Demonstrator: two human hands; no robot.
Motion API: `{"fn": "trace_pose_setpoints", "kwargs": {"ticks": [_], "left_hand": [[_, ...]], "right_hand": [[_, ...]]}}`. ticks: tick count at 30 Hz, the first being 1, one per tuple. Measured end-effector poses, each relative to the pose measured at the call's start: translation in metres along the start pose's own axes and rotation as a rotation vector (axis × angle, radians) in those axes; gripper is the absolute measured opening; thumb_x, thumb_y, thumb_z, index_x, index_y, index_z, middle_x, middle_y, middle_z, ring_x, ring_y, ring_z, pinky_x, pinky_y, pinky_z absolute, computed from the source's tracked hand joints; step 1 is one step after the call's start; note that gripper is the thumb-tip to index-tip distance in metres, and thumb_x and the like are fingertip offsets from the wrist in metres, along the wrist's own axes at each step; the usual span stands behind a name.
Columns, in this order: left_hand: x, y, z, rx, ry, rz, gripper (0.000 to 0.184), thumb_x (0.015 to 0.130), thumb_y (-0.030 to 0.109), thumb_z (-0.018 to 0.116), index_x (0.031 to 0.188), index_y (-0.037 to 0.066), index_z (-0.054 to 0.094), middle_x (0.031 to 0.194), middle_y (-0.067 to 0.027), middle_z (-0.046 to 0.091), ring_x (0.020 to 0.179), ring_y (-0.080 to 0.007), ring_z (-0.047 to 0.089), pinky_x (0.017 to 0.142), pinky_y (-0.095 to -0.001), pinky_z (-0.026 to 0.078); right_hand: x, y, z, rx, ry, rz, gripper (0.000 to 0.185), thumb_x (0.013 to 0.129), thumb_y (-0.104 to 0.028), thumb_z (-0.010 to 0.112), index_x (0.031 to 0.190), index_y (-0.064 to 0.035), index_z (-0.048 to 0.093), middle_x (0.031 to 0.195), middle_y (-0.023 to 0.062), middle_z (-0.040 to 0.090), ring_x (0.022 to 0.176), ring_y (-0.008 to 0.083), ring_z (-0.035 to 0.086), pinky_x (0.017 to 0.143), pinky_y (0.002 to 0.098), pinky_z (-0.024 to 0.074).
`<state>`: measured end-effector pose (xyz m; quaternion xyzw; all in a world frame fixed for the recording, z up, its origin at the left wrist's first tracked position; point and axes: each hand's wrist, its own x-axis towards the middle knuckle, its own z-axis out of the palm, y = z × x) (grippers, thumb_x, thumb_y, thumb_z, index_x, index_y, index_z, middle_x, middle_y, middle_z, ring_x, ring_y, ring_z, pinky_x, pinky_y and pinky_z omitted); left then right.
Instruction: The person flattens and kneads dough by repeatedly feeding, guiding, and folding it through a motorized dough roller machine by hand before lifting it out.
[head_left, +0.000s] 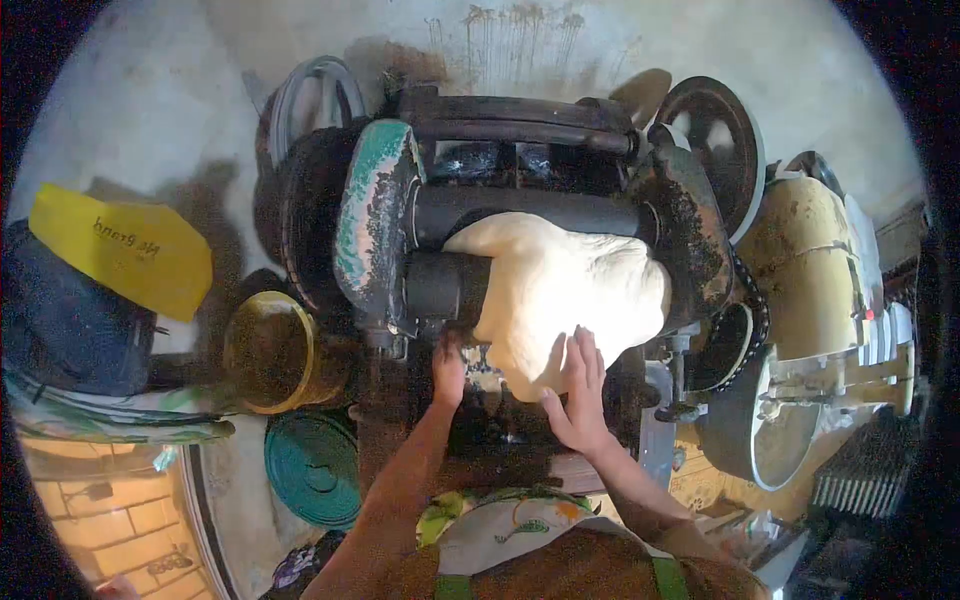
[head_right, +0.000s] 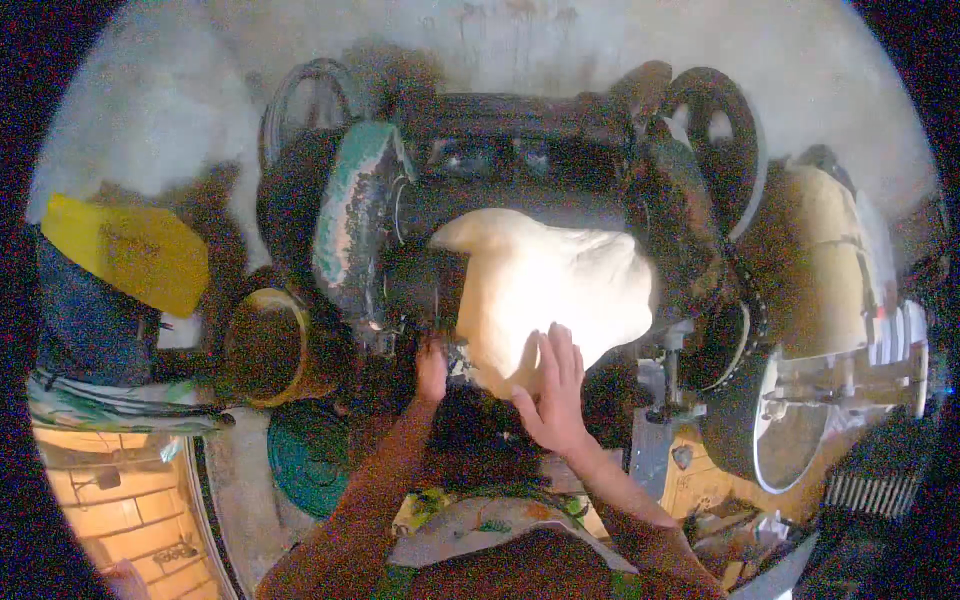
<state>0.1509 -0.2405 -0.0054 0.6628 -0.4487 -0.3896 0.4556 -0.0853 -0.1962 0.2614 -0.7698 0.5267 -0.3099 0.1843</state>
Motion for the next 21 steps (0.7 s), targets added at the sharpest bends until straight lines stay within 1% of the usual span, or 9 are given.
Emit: {"fn": "trace_pose_setpoints", "kwargs": {"ticks": [2,3,4,6,7,10,13,19,21], "left_hand": [[0.041,-0.081,0.021,0.334,-0.148,0.286,0.043,0.094,0.013,0.057,0.134,-0.003,0.052,0.131,-0.0207,0.058,0.11,-0.0351,0.062,0.09,-0.0433,0.049],[0.028,-0.122,0.034,0.334,-0.148,0.283,0.043,0.094,0.013,0.057,0.134,-0.003,0.052,0.131,-0.0207,0.058,0.11,-0.0351,0.062,0.09,-0.0433,0.049],[0.039,-0.153,0.046,0.568,-0.214,0.379,0.043,0.092,0.015,0.059,0.132,-0.002,0.054,0.128,-0.0209,0.059,0.104,-0.0364,0.063,0.086,-0.0447,0.05],[0.089,-0.188,0.074,1.04,-0.35,0.569,0.044,0.09,0.02,0.062,0.129,0.0,0.056,0.121,-0.0213,0.062,0.094,-0.039,0.064,0.078,-0.0476,0.051],[0.089,-0.189,0.075,1.042,-0.357,0.563,0.044,0.09,0.02,0.062,0.129,0.0,0.056,0.121,-0.0213,0.062,0.094,-0.039,0.064,0.078,-0.0476,0.051],[0.093,-0.171,0.077,0.887,-0.65,0.329,0.046,0.089,0.024,0.063,0.129,0.002,0.057,0.123,-0.0194,0.062,0.102,-0.0357,0.064,0.084,-0.0464,0.052],[0.079,-0.11,0.072,0.768,-0.637,0.395,0.049,0.088,0.03,0.064,0.129,0.003,0.058,0.125,-0.0183,0.062,0.105,-0.0339,0.063,0.087,-0.044,0.052],[0.092,-0.244,0.118,0.506,-0.631,0.416,0.055,0.087,0.04,0.064,0.13,0.007,0.058,0.13,-0.0136,0.06,0.113,-0.0297,0.061,0.094,-0.0405,0.051],[0.1,-0.239,0.13,-0.471,-0.705,0.01,0.054,0.087,0.041,0.063,0.131,0.009,0.058,0.13,-0.012,0.061,0.113,-0.0283,0.061,0.092,-0.0412,0.052]], "right_hand": [[0.03,-0.015,-0.003,-0.034,0.032,0.002,0.078,0.09,-0.029,0.064,0.15,0.001,0.025,0.155,0.029,0.022,0.145,0.0466,0.018,0.116,0.0563,0.0131],[0.051,-0.021,-0.004,-0.131,0.09,0.013,0.075,0.092,-0.03,0.06,0.15,0.0015,0.026,0.156,0.0281,0.023,0.146,0.0445,0.018,0.116,0.0562,0.0116],[0.071,-0.025,-0.003,-0.228,0.146,0.026,0.072,0.094,-0.031,0.056,0.15,0.0021,0.026,0.156,0.0271,0.023,0.146,0.0424,0.018,0.116,0.0562,0.0101],[0.114,-0.022,-0.001,-0.259,0.207,-0.017,0.071,0.093,-0.032,0.057,0.149,0.0008,0.029,0.154,0.0269,0.026,0.146,0.0422,0.019,0.116,0.056,0.011],[0.134,-0.02,-0.001,-0.292,0.271,-0.059,0.07,0.092,-0.033,0.058,0.148,-0.0004,0.031,0.153,0.0267,0.028,0.145,0.0421,0.021,0.116,0.0559,0.0119],[0.186,-0.015,-0.003,-0.358,0.267,-0.124,0.068,0.09,-0.034,0.06,0.146,-0.0029,0.036,0.151,0.0268,0.032,0.143,0.0435,0.025,0.115,0.0558,0.0158],[0.229,0.008,0.0,-0.319,0.333,-0.144,0.066,0.09,-0.034,0.062,0.144,-0.0036,0.039,0.149,0.0274,0.035,0.14,0.044,0.029,0.114,0.0544,0.0201],[0.291,0.062,0.012,-0.206,0.445,-0.111,0.063,0.09,-0.032,0.063,0.141,-0.0026,0.043,0.145,0.0286,0.039,0.136,0.0453,0.035,0.112,0.0514,0.0269],[0.309,0.074,0.011,-0.192,0.559,-0.155,0.054,0.091,-0.027,0.063,0.135,-0.0013,0.047,0.134,0.0267,0.05,0.126,0.0393,0.047,0.106,0.0467,0.0354]]}}
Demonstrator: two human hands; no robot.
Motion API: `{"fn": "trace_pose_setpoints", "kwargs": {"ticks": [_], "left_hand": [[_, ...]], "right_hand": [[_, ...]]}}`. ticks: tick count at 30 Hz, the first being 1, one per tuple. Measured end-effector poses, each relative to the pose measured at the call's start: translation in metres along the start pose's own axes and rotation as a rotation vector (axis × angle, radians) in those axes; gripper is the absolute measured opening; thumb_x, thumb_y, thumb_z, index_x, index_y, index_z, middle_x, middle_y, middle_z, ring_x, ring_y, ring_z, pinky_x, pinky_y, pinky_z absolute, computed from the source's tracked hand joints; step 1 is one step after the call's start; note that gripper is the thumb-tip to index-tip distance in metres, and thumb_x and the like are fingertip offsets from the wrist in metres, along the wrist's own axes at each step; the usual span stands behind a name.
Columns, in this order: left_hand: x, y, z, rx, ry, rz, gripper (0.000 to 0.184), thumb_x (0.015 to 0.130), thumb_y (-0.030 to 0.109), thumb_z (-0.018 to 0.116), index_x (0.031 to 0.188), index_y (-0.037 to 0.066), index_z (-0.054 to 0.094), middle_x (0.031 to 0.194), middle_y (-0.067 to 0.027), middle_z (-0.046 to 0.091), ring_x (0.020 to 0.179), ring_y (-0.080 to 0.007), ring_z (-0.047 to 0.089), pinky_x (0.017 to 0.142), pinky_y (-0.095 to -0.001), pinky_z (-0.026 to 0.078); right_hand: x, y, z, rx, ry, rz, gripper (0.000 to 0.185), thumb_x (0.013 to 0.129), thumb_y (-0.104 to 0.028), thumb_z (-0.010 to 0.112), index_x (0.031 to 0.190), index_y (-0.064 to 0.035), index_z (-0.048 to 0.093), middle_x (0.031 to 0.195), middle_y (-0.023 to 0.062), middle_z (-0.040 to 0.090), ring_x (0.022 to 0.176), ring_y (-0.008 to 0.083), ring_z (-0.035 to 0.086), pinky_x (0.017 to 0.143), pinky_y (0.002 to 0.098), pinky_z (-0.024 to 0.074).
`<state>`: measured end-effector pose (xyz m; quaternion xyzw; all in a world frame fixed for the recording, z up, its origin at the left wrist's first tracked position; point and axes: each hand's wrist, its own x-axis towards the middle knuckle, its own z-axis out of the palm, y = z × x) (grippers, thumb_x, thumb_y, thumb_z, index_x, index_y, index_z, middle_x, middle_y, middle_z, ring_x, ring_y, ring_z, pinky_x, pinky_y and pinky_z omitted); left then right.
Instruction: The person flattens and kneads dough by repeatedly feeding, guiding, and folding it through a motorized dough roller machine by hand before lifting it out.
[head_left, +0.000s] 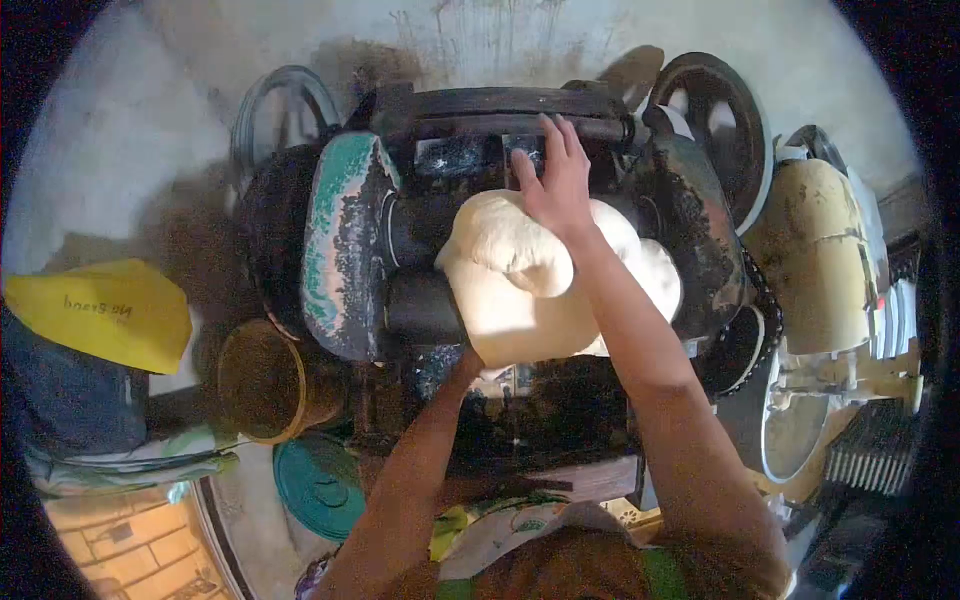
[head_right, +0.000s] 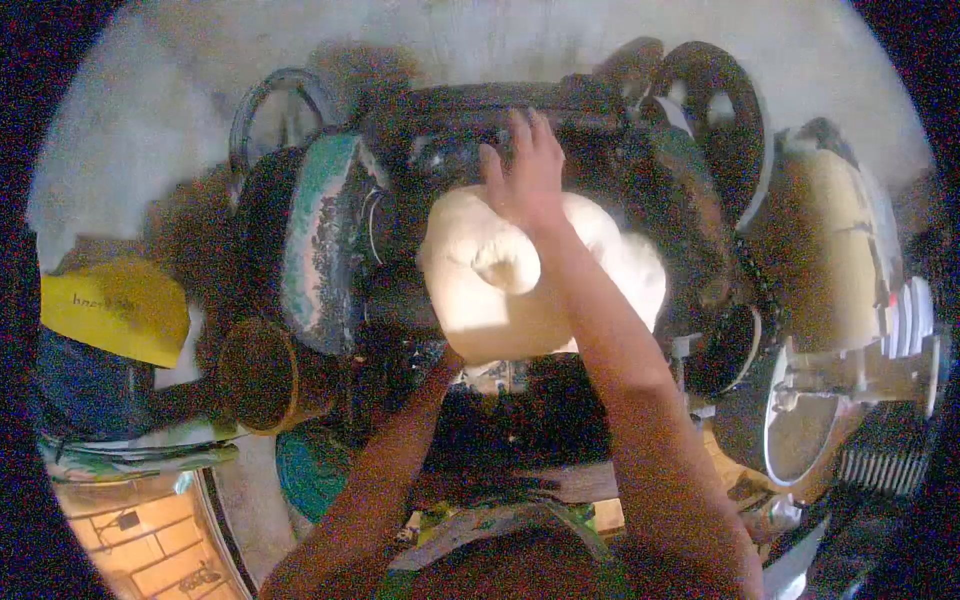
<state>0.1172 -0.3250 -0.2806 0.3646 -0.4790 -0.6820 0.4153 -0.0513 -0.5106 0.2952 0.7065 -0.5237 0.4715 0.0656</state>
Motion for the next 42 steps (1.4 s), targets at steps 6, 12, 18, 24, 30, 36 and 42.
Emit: {"fn": "trace_pose_setpoints", "kwargs": {"ticks": [6,12,18,24,30,36,42], "left_hand": [[-0.035,0.064,-0.003,0.174,-0.032,-0.063,0.052,0.091,0.043,0.059,0.13,0.01,0.059,0.125,-0.0115,0.064,0.108,-0.0246,0.063,0.088,-0.0384,0.052],[-0.031,0.11,0.008,0.239,0.215,-0.422,0.049,0.095,0.044,0.056,0.13,0.011,0.06,0.12,-0.0106,0.066,0.103,-0.0209,0.065,0.084,-0.0348,0.053],[-0.014,0.131,0.024,-0.436,0.281,-0.197,0.045,0.098,0.04,0.054,0.131,0.009,0.059,0.119,-0.0087,0.067,0.102,-0.0197,0.065,0.085,-0.0358,0.051],[-0.027,0.16,0.022,0.022,0.247,-0.169,0.041,0.098,0.034,0.053,0.129,0.009,0.06,0.119,-0.0087,0.066,0.105,-0.0227,0.064,0.09,-0.0388,0.05],[-0.052,0.19,0.02,0.887,0.173,0.359,0.039,0.097,0.032,0.054,0.129,0.009,0.06,0.122,-0.01,0.066,0.107,-0.0246,0.064,0.091,-0.041,0.05],[-0.046,0.248,0.036,-0.114,0.038,-0.102,0.039,0.093,0.031,0.06,0.125,0.009,0.063,0.12,-0.0123,0.067,0.107,-0.0236,0.065,0.09,-0.0417,0.05],[-0.022,0.128,-0.05,0.109,0.109,-0.077,0.042,0.09,0.03,0.066,0.124,0.007,0.063,0.122,-0.0124,0.067,0.107,-0.0238,0.065,0.088,-0.0395,0.051]], "right_hand": [[-0.01,0.001,-0.014,0.4,0.109,0.275,0.028,0.094,-0.015,0.062,0.116,0.0007,0.055,0.102,0.0166,0.064,0.096,0.0237,0.062,0.087,0.0352,0.0479],[-0.057,-0.077,-0.147,0.53,0.108,-0.054,0.019,0.097,-0.008,0.047,0.098,0.0043,0.061,0.094,0.0146,0.062,0.095,0.0227,0.059,0.087,0.0348,0.0466],[-0.07,-0.134,-0.344,0.852,0.415,-0.287,0.043,0.088,-0.045,0.06,0.108,-0.0072,0.066,0.122,0.0171,0.054,0.117,0.0291,0.05,0.105,0.0457,0.0361],[-0.13,-0.124,-0.423,1.49,0.585,-0.515,0.052,0.082,-0.059,0.061,0.11,-0.0156,0.065,0.134,0.0182,0.049,0.126,0.0321,0.043,0.11,0.0505,0.0269],[-0.201,-0.093,-0.471,1.301,0.474,-0.29,0.052,0.084,-0.057,0.06,0.112,-0.0136,0.062,0.133,0.0182,0.049,0.124,0.0325,0.044,0.108,0.05,0.0296],[-0.221,-0.095,-0.465,1.117,0.359,-0.075,0.052,0.085,-0.055,0.06,0.113,-0.0117,0.06,0.132,0.0183,0.049,0.122,0.0328,0.046,0.107,0.0494,0.0323],[-0.2,-0.126,-0.417,0.895,0.259,0.153,0.052,0.087,-0.054,0.06,0.115,-0.0097,0.057,0.131,0.0184,0.049,0.12,0.0332,0.047,0.105,0.0488,0.035]]}}
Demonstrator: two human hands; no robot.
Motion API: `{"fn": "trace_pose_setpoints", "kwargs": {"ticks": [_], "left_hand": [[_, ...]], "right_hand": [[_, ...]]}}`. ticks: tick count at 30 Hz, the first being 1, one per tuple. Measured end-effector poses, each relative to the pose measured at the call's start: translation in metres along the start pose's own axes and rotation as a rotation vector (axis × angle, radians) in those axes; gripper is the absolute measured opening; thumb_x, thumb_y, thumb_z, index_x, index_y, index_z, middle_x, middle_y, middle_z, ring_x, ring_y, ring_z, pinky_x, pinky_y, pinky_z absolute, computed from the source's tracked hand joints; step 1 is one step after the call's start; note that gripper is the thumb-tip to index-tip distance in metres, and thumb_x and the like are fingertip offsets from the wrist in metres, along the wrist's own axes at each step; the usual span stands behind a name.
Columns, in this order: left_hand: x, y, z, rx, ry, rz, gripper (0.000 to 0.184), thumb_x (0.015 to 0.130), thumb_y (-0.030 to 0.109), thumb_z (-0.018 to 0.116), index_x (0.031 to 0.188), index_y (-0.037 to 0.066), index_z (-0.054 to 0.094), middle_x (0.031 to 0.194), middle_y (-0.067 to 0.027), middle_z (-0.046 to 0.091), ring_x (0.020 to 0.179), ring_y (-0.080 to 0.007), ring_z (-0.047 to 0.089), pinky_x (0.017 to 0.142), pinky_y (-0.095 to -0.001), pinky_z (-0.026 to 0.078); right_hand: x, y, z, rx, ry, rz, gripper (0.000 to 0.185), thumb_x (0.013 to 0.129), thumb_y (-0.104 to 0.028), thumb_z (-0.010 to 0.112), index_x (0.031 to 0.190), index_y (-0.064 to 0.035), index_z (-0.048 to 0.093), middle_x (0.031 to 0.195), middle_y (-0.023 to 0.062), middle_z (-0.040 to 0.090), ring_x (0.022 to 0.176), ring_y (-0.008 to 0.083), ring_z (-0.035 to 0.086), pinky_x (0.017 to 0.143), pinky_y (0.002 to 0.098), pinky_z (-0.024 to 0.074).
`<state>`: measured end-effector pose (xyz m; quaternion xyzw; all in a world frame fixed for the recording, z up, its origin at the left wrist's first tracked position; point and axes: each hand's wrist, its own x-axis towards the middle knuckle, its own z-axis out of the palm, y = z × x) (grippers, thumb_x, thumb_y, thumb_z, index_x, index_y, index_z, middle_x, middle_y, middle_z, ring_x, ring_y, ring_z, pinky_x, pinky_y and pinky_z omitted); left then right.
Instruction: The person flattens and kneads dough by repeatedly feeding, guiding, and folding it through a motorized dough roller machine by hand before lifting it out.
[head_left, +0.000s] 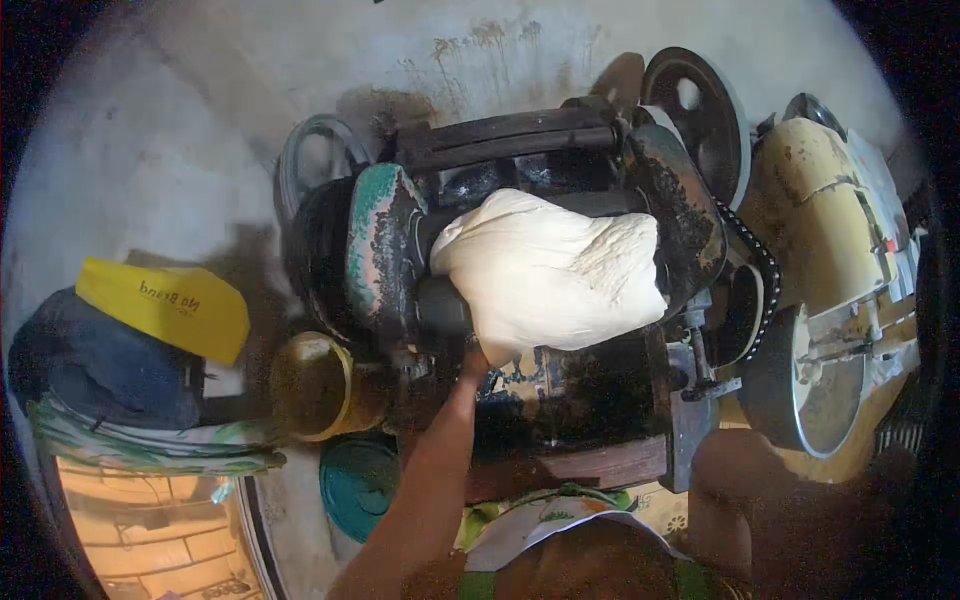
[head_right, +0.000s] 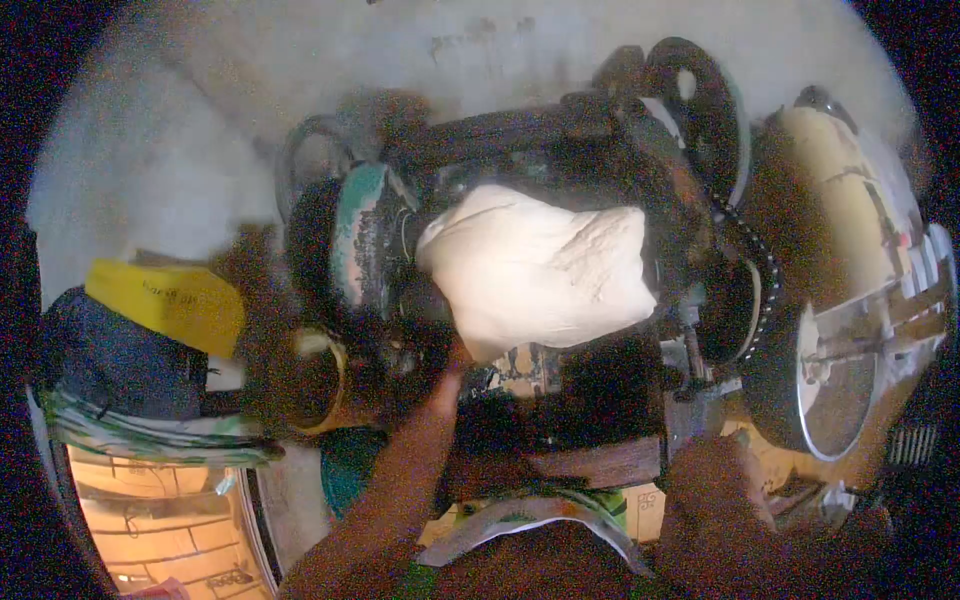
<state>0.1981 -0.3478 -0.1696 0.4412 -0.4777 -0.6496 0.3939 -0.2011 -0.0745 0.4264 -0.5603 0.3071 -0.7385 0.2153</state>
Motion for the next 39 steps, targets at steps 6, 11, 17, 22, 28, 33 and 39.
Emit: {"fn": "trace_pose_setpoints", "kwargs": {"ticks": [6,11,17,22,28,33,39], "left_hand": [[-0.039,0.063,0.048,0.069,0.374,-0.102,0.048,0.096,0.034,0.059,0.13,0.0,0.059,0.125,-0.0067,0.065,0.109,-0.0218,0.063,0.088,-0.0385,0.05],[-0.062,0.146,0.066,-0.172,0.253,-0.159,0.053,0.098,0.035,0.055,0.14,0.003,0.049,0.134,-0.007,0.059,0.116,-0.0206,0.058,0.095,-0.0368,0.047],[-0.079,0.156,0.081,-0.233,0.328,-0.198,0.06,0.102,0.036,0.046,0.151,0.007,0.029,0.153,-0.0067,0.036,0.135,-0.0208,0.04,0.111,-0.0357,0.034],[-0.097,0.141,0.086,-0.213,0.449,-0.28,0.061,0.101,0.045,0.045,0.148,0.007,0.035,0.148,-0.0079,0.042,0.129,-0.0229,0.043,0.106,-0.0375,0.036],[-0.129,0.145,0.119,-0.235,0.571,-0.206,0.064,0.101,0.053,0.041,0.15,0.013,0.034,0.149,-0.0086,0.04,0.134,-0.0265,0.038,0.109,-0.0467,0.03],[-0.157,0.07,0.094,-0.529,0.59,-0.595,0.07,0.098,0.061,0.041,0.149,0.014,0.035,0.15,-0.0063,0.041,0.133,-0.027,0.039,0.108,-0.0506,0.028],[-0.128,0.076,0.079,0.33,0.452,-0.336,0.062,0.097,0.044,0.049,0.147,0.009,0.038,0.148,-0.01,0.043,0.133,-0.0289,0.042,0.11,-0.0496,0.031]], "right_hand": [[0.071,0.045,0.065,-0.304,0.007,0.212,0.052,0.089,-0.052,0.059,0.116,-0.0078,0.054,0.13,0.0185,0.05,0.118,0.0336,0.049,0.104,0.0483,0.0376],[-0.044,0.209,0.033,-0.111,-0.315,0.758,0.036,0.091,-0.027,0.068,0.114,-0.0008,0.058,0.107,0.0061,0.06,0.103,0.0151,0.056,0.092,0.0307,0.0439],[-0.201,0.316,-0.035,-0.265,-0.153,1.187,0.04,0.098,-0.037,0.06,0.12,-0.0041,0.057,0.1,0.0005,0.06,0.09,0.0112,0.055,0.082,0.0248,0.0442],[-0.241,0.39,-0.059,-0.466,0.01,1.42,0.057,0.098,-0.053,0.052,0.129,-0.0041,0.054,0.102,0.0016,0.058,0.091,0.0138,0.052,0.081,0.0291,0.0428],[-0.241,0.41,-0.056,-0.332,-0.107,1.347,0.076,0.096,-0.063,0.045,0.145,-0.0059,0.039,0.13,0.0105,0.053,0.119,0.0245,0.049,0.098,0.039,0.0388],[-0.257,0.401,-0.04,-0.188,-0.027,1.572,0.085,0.095,-0.067,0.039,0.155,-0.0089,0.021,0.156,0.016,0.029,0.143,0.0319,0.028,0.112,0.0479,0.0269],[-0.227,0.405,-0.002,0.045,0.377,1.522,0.087,0.095,-0.07,0.033,0.157,-0.0101,0.015,0.16,0.0137,0.023,0.148,0.0343,0.019,0.114,0.0531,0.0221]]}}
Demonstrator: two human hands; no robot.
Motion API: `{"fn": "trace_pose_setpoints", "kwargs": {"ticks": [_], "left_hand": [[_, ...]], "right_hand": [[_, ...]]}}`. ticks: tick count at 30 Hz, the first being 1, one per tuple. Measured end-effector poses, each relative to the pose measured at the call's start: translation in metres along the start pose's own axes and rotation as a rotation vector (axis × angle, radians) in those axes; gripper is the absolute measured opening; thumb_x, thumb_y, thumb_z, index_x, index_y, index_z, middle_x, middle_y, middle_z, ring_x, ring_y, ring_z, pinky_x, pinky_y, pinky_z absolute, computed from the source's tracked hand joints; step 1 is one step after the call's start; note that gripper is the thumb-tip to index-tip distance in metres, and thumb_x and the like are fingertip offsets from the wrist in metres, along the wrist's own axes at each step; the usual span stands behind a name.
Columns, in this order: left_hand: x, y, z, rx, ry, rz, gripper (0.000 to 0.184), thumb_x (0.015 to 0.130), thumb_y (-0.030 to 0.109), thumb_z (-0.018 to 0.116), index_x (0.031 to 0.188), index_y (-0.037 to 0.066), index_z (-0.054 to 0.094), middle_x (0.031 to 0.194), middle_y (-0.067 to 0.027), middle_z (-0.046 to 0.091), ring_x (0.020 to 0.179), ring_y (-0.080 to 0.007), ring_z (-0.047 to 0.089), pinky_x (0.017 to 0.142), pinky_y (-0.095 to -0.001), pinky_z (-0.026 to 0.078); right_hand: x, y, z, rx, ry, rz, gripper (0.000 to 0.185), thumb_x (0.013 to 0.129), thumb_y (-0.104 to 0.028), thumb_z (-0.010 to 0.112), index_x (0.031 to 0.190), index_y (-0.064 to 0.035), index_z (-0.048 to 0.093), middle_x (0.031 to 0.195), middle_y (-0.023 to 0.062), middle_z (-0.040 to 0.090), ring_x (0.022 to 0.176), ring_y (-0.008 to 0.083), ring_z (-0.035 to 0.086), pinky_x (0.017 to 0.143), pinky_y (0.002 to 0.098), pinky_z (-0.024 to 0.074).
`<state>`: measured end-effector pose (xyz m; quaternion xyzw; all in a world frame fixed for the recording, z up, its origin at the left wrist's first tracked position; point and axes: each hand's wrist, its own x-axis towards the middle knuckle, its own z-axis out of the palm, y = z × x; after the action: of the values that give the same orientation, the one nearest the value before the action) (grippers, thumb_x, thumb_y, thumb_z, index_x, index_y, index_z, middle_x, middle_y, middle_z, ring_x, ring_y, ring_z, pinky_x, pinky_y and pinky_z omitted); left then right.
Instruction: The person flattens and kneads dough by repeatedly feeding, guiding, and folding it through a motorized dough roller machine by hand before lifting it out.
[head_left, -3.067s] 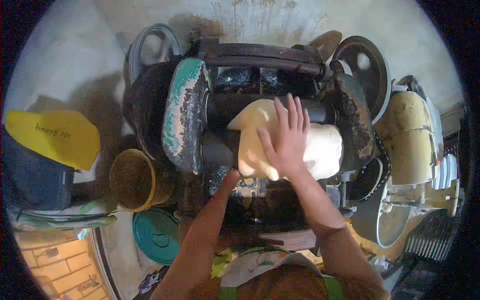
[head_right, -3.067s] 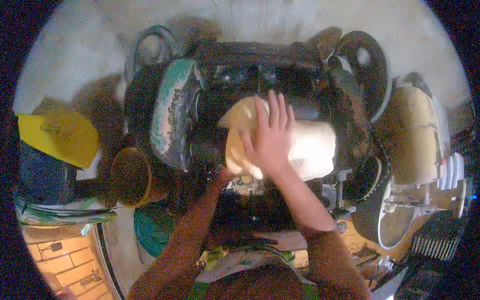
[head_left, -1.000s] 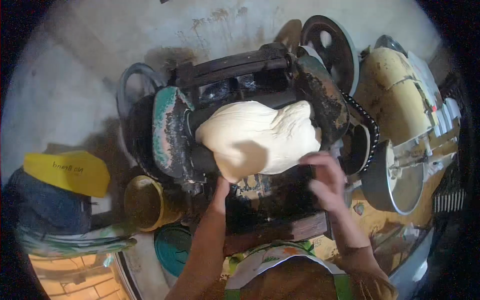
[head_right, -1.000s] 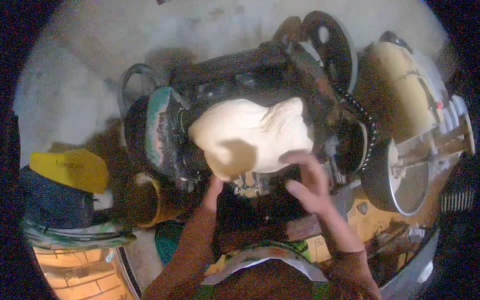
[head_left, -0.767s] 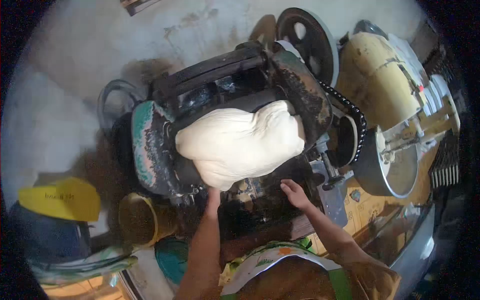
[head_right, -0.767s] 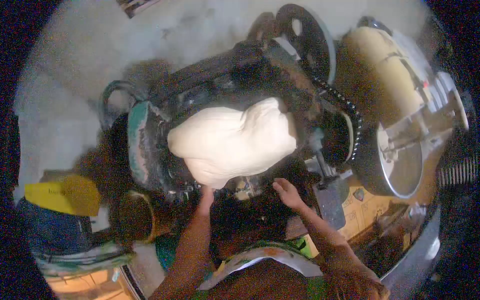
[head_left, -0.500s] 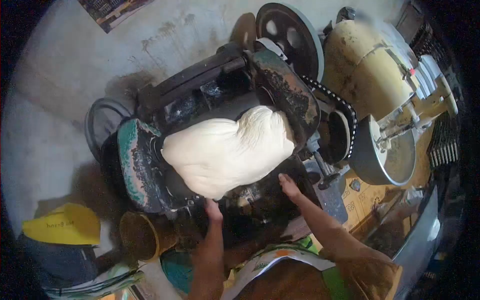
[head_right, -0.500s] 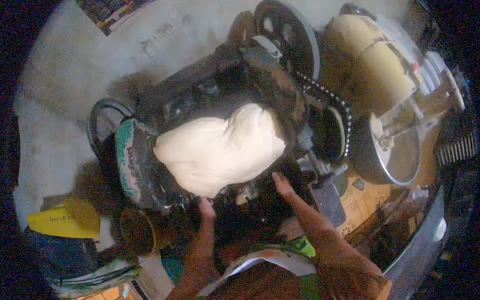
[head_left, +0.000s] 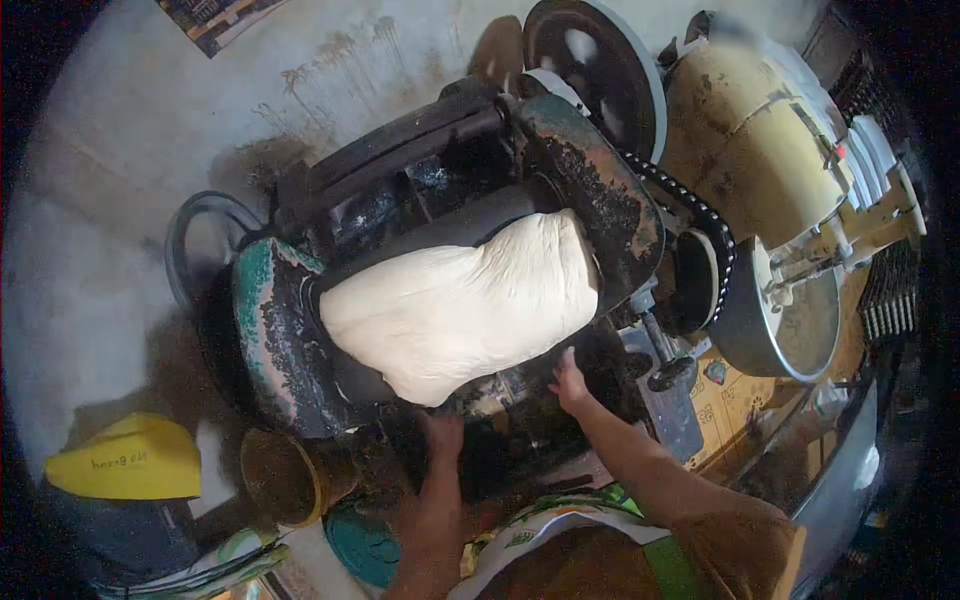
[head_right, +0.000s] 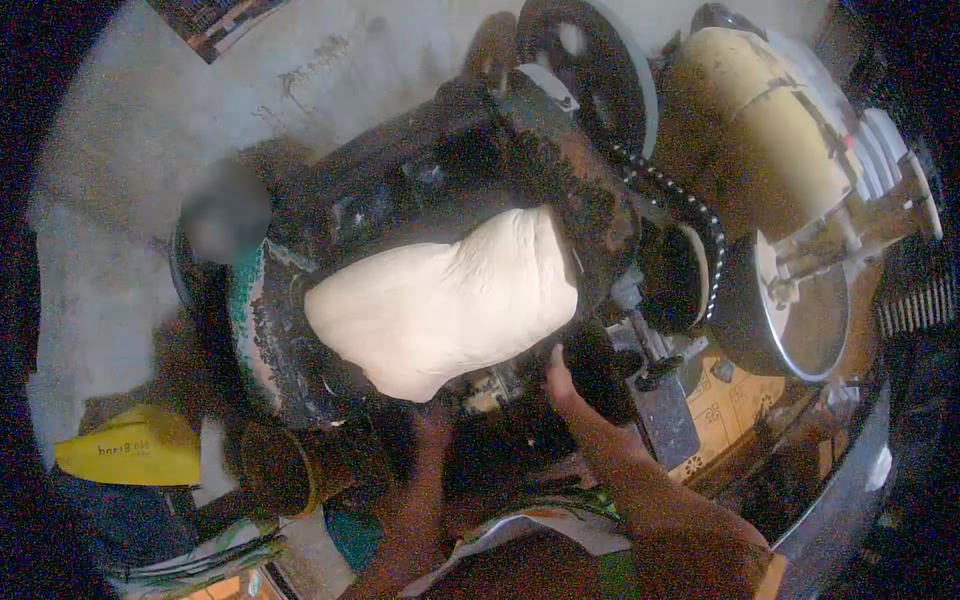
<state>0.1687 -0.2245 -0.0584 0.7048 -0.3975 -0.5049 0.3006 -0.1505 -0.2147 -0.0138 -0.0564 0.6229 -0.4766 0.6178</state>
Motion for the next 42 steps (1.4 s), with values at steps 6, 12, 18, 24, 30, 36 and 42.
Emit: {"fn": "trace_pose_setpoints", "kwargs": {"ticks": [6,12,18,24,30,36,42], "left_hand": [[0.003,0.08,-0.007,1.154,0.037,0.874,0.048,0.1,0.022,0.053,0.143,0.003,0.042,0.144,-0.016,0.048,0.132,-0.03,0.044,0.112,-0.0461,0.035],[0.037,0.071,0.007,-1.009,-0.165,0.335,0.055,0.102,0.027,0.046,0.15,0.005,0.029,0.153,-0.0138,0.037,0.138,-0.0308,0.039,0.113,-0.0455,0.035],[0.041,0.076,-0.002,-0.513,-0.213,0.43,0.057,0.104,0.03,0.043,0.152,0.006,0.026,0.153,-0.0134,0.037,0.137,-0.0304,0.04,0.113,-0.0452,0.036],[0.057,0.048,0.014,-0.377,-0.409,0.379,0.061,0.104,0.041,0.04,0.152,0.006,0.027,0.153,-0.014,0.037,0.136,-0.0322,0.04,0.114,-0.0465,0.034],[0.01,0.141,0.04,-0.799,-0.569,0.157,0.066,0.103,0.051,0.035,0.151,0.007,0.029,0.153,-0.0146,0.037,0.136,-0.0335,0.04,0.115,-0.0477,0.032],[0.045,0.118,0.071,-1.348,-0.643,-0.053,0.069,0.102,0.054,0.034,0.151,0.006,0.031,0.153,-0.0152,0.037,0.137,-0.0337,0.038,0.115,-0.0481,0.032],[0.0,0.157,0.027,-1.375,-0.658,0.14,0.061,0.103,0.045,0.034,0.148,0.004,0.034,0.15,-0.0169,0.041,0.135,-0.0357,0.041,0.114,-0.0499,0.033]], "right_hand": [[0.024,-0.04,0.031,0.391,-0.078,-0.12,0.076,0.099,-0.06,0.038,0.155,-0.0109,0.023,0.158,0.0086,0.03,0.145,0.0278,0.026,0.116,0.0493,0.0238],[0.038,-0.058,0.041,0.423,-0.218,-0.331,0.066,0.1,-0.051,0.041,0.152,-0.0104,0.03,0.154,0.0061,0.037,0.14,0.0233,0.036,0.115,0.0428,0.0291],[0.028,-0.094,0.029,0.077,-0.365,-0.377,0.057,0.101,-0.035,0.046,0.147,-0.0037,0.035,0.146,0.0098,0.046,0.129,0.0252,0.048,0.104,0.0412,0.0429],[0.021,-0.08,0.025,-0.163,-0.495,-0.463,0.058,0.102,-0.043,0.044,0.148,-0.0085,0.037,0.143,0.0095,0.05,0.127,0.0276,0.051,0.107,0.0435,0.0415],[0.018,-0.063,0.04,0.292,-0.787,-0.162,0.051,0.101,-0.027,0.049,0.146,-0.0051,0.037,0.143,0.0132,0.048,0.126,0.028,0.051,0.105,0.0441,0.0444],[-0.03,-0.101,0.081,0.765,-0.594,-0.045,0.056,0.099,-0.024,0.054,0.147,-0.0047,0.033,0.146,0.0142,0.045,0.128,0.0289,0.05,0.102,0.0447,0.0465],[-0.147,-0.132,0.089,0.437,-0.375,-0.216,0.053,0.101,-0.031,0.045,0.148,-0.0077,0.036,0.152,0.0105,0.037,0.139,0.0249,0.037,0.114,0.0434,0.0298]]}}
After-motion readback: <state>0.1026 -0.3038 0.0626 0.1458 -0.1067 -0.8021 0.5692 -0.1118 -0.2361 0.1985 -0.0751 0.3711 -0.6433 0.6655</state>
